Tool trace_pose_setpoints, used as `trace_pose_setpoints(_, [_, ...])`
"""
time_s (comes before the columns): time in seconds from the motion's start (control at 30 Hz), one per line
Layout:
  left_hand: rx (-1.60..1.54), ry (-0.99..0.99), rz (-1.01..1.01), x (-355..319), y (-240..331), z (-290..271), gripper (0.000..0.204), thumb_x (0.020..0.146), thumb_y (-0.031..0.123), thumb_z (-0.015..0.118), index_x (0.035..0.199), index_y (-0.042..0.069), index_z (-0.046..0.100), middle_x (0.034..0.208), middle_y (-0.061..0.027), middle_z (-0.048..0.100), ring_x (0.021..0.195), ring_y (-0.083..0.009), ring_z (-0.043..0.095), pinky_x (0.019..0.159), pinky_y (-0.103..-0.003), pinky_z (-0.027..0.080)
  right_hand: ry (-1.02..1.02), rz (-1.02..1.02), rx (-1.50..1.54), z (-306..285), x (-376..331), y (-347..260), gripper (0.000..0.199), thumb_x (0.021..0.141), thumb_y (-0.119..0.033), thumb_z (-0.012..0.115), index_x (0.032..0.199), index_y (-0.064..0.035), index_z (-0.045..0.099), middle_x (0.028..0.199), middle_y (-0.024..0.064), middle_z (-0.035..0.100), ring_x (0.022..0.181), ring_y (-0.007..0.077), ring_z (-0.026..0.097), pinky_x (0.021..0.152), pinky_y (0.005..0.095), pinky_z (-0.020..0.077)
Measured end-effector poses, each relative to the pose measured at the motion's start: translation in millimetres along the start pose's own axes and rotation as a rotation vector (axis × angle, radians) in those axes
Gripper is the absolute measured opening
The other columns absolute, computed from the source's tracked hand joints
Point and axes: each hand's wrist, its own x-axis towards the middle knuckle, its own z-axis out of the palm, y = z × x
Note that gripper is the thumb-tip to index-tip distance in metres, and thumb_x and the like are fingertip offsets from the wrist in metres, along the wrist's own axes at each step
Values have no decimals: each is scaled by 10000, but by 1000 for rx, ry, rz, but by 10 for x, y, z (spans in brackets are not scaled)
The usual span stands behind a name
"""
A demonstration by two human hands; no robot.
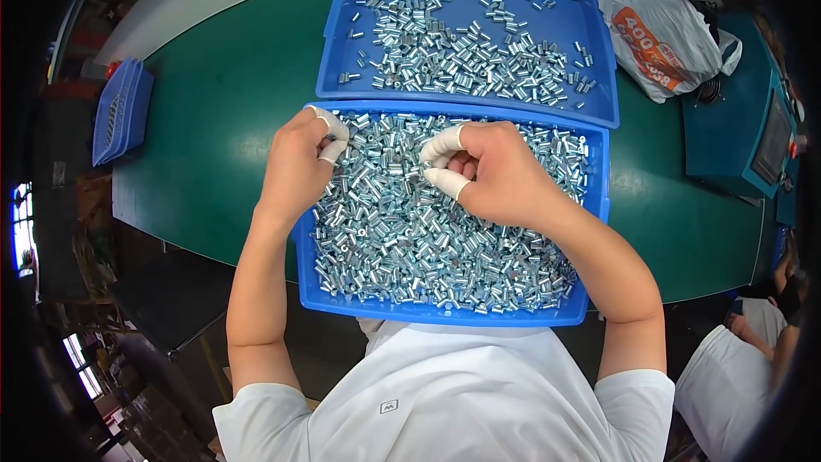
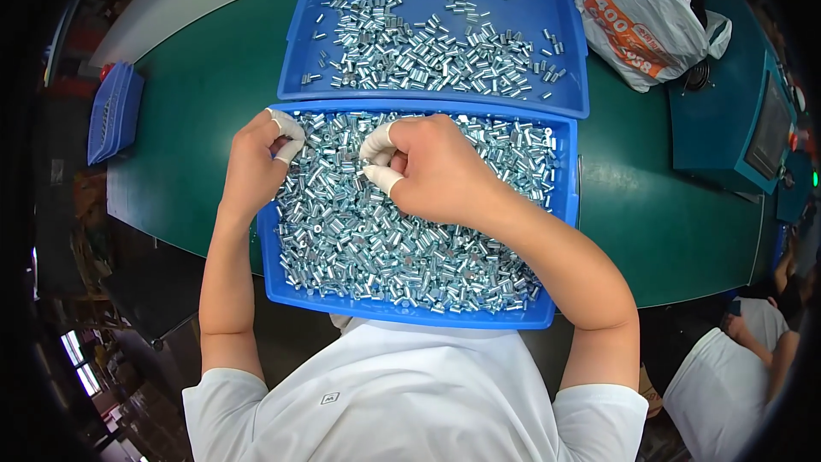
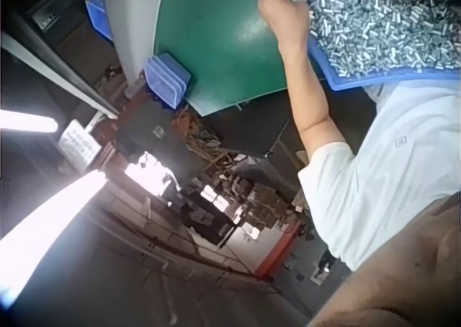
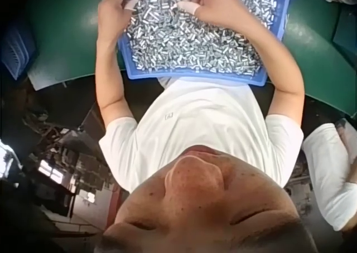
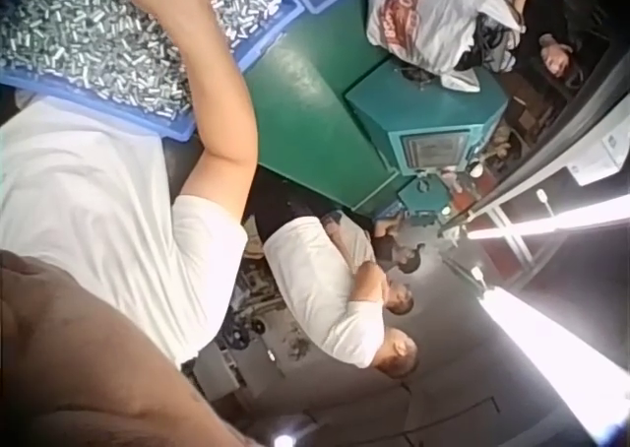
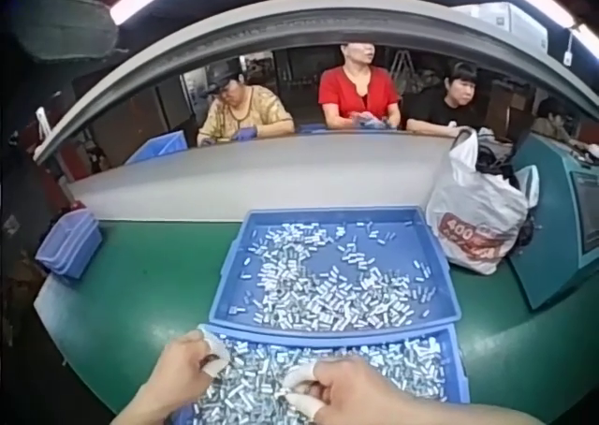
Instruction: The worker is assembling small metal components by hand and using tweezers at a manual workstation.
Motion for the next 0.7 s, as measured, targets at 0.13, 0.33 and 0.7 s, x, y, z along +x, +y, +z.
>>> trace_pose_setpoints(0.13, [-68, 25, 9, -45, 34, -37, 157, 882, -57, 757, 1024, 8, 753, 957, -112, 701, 738, -239, 664, 665, -357, 529, 13, 44, 34, -26, -48, 27, 160, 906, -44, 807, 1059, -4, 787, 836, 40, 733, 732, 74, 643, 680, 254, 531])
trace_pose_setpoints(0.33, [66, -4, -28, 12, 103, 2, 192, 880, -21, 786, 1067, 15, 769, 934, -122, 701, 716, -245, 652, 669, -373, 524, 8, 114, 102, -53, -54, 96, 163, 913, -56, 818, 1069, -14, 791, 838, 13, 729, 746, 56, 631, 682, 243, 526])
trace_pose_setpoints(0.7, [-2, -92, -91, 110, 183, -74, 237, 835, -65, 779, 1066, -14, 761, 879, -155, 680, 722, -295, 649, 681, -413, 512, 27, 82, 153, -98, -81, 174, 157, 906, -49, 823, 1057, -21, 786, 837, 17, 729, 741, 62, 638, 679, 244, 530])
